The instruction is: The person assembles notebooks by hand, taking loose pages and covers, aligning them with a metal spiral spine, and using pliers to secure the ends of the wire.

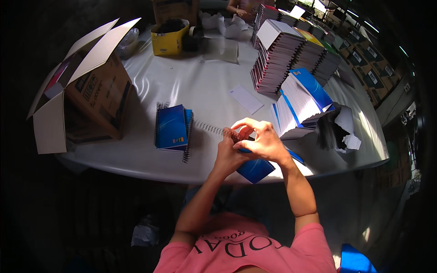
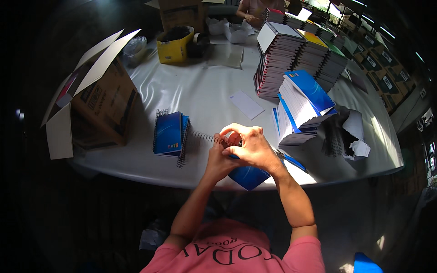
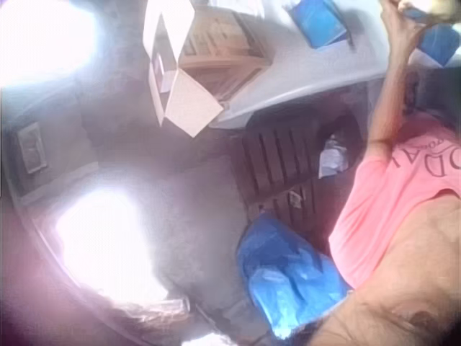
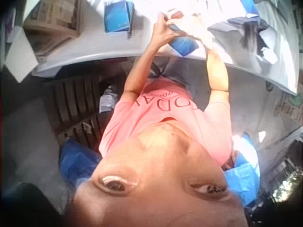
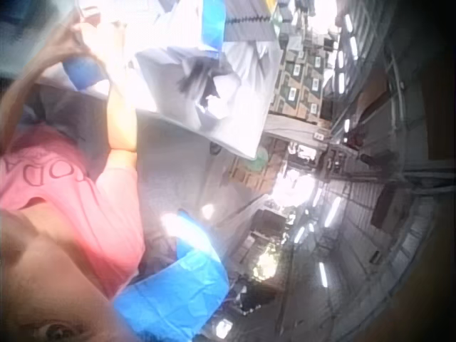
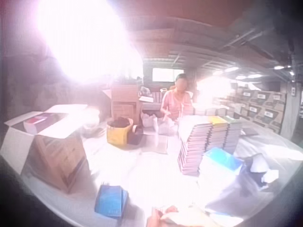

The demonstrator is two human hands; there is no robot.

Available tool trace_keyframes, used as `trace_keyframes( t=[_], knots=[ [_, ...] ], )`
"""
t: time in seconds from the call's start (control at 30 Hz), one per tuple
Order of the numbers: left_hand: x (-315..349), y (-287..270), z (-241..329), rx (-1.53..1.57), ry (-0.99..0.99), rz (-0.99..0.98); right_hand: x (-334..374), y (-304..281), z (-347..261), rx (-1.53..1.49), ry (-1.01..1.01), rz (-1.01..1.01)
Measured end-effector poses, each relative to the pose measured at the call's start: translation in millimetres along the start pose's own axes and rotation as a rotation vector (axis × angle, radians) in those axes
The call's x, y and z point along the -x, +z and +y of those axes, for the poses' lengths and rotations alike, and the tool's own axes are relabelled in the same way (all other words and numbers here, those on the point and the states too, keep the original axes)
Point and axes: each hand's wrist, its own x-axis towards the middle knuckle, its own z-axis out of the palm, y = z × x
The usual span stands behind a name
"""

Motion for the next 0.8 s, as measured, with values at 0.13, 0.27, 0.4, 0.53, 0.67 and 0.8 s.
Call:
trace_keyframes(
  t=[0.13, 0.27, 0.4, 0.53, 0.67, 0.8],
  knots=[
    [-3.1, 4.0, -2.5, 0.137, 0.256, 0.079, 4.5, 6.0, 12.2, -0.211, -0.148, 0.024],
    [2.4, -4.4, 3.9, 0.217, 0.166, -0.128, 7.6, -5.4, 11.6, -0.677, -0.001, -0.224],
    [4.6, -9.6, -2.1, 0.203, 0.176, -0.273, 10.5, 1.3, 17.3, -0.846, -0.016, -0.329],
    [8.0, -10.3, 10.7, 0.291, 0.1, -0.236, 9.2, 2.9, 17.6, -0.577, -0.15, -0.238],
    [1.2, -9.7, 10.6, 0.092, 0.174, -0.23, 8.8, 8.8, 16.1, -0.152, -0.1, 0.105],
    [1.9, -5.0, 8.4, 0.072, 0.079, -0.152, 15.8, 1.5, 0.7, -0.341, 0.045, 0.09]
  ],
)
